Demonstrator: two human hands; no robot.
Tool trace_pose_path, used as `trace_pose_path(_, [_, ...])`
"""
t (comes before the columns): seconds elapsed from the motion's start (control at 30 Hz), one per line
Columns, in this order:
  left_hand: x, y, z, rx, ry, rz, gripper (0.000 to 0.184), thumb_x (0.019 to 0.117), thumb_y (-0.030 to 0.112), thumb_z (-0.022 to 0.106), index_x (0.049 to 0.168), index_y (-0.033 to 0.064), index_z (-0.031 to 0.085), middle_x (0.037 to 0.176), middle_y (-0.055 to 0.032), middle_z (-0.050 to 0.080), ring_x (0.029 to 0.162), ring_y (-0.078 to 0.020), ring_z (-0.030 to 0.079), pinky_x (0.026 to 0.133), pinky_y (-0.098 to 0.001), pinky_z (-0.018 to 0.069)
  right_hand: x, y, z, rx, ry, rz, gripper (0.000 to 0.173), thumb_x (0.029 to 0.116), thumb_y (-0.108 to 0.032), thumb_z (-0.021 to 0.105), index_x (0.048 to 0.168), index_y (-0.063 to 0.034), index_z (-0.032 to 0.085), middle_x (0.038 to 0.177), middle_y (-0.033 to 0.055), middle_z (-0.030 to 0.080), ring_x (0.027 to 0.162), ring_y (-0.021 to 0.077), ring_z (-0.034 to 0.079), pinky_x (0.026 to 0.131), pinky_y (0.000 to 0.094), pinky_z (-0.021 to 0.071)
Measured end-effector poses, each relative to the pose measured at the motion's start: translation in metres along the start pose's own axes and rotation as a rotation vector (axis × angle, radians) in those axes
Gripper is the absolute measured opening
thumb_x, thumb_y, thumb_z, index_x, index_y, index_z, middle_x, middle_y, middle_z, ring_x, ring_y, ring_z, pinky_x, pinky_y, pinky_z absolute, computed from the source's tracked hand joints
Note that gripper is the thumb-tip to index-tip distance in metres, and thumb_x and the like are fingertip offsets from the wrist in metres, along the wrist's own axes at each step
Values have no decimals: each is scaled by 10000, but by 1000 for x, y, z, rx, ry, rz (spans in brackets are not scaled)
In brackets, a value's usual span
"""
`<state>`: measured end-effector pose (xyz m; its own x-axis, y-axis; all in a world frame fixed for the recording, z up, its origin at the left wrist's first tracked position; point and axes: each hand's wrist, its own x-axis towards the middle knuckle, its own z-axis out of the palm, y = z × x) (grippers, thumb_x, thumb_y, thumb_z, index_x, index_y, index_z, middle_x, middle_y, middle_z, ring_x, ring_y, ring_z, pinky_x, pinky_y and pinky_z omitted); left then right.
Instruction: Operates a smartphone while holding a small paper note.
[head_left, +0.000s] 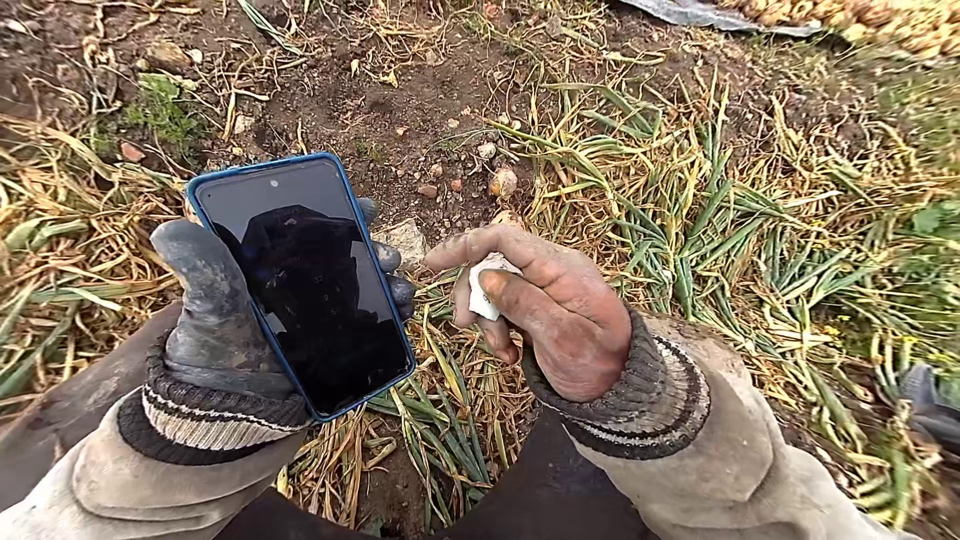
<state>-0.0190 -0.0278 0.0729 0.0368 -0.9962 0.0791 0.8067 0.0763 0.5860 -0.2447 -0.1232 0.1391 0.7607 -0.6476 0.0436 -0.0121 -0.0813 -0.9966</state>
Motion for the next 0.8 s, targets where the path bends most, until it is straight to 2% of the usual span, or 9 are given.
trace_pose_path(0.07, [0,1,5,10,33,-4,925,835,775,599,1423,67,509,1198,-214,645,1038,-356,683,875,-535,595,-1,-1,3,-14,25,19,334,1036,-10,396,1328,-23,556,883,136,700,503,140,567,371,236,449])
trace_pose_path(0.1, [0,1,6,22,38,-5,926,828,775,610,1422,71,511,1193,-207,649,1034,-351,684,867,-527,598,-1,-3,4,-25,40,37,276,1033,-6,411,1274,-40,542,904,130,707,511,141,582,372,229,453])
trace_pose_path(0.2, [0,-1,4,9,14,-4,911,841,773,593,1415,69,512,1190,-211,645,1035,-361,683,865,-542,596,-1,-4,3,-47,58,47,165,1005,22,505,1118,-18,620,932,114,731,523,127,599,388,222,480])
trace_pose_path(0.37, [-1,-3,3,-59,-19,-27,915,846,750,611,1437,60,493,1219,-200,641,1071,-332,678,887,-497,596,0,2,-4,-151,72,-9,204,1035,-45,544,1137,-9,717,1087,94,724,604,103,621,461,226,532])
trace_pose_path(0.43, [1,-3,6,-92,-20,-38,889,830,721,653,1406,58,515,1199,-182,645,1078,-317,675,900,-488,592,0,3,-5,-188,90,-11,247,1032,-32,534,1198,-27,717,1038,84,722,569,103,599,431,236,514])
trace_pose_path(0.5, [2,-2,5,-97,-23,-58,903,809,714,678,1420,74,502,1188,-178,646,1060,-316,678,895,-494,591,1,0,-5,-243,120,-17,279,988,1,574,1246,-43,669,871,62,684,528,118,577,385,246,488])
trace_pose_path(0.57, [0,-2,11,-58,6,-66,922,804,745,664,1430,87,506,1169,-180,656,1023,-317,688,871,-492,599,2,-3,-3,-286,155,-40,249,955,6,615,1191,-62,575,790,34,643,515,113,566,378,234,471])
trace_pose_path(0.67, [-1,-3,15,-33,-1,-48,886,833,737,634,1420,84,520,1190,-184,661,1044,-316,692,866,-480,607,5,-2,-6,-323,170,-87,145,916,0,634,1047,-60,618,809,18,668,576,83,610,460,221,521])
trace_pose_path(0.8, [1,-3,10,-58,-30,-73,953,810,759,643,1457,76,489,1199,-186,654,1050,-321,686,885,-497,599,1,-6,-8,-422,135,-89,200,894,22,600,1048,-72,686,852,-6,699,645,55,639,545,218,560])
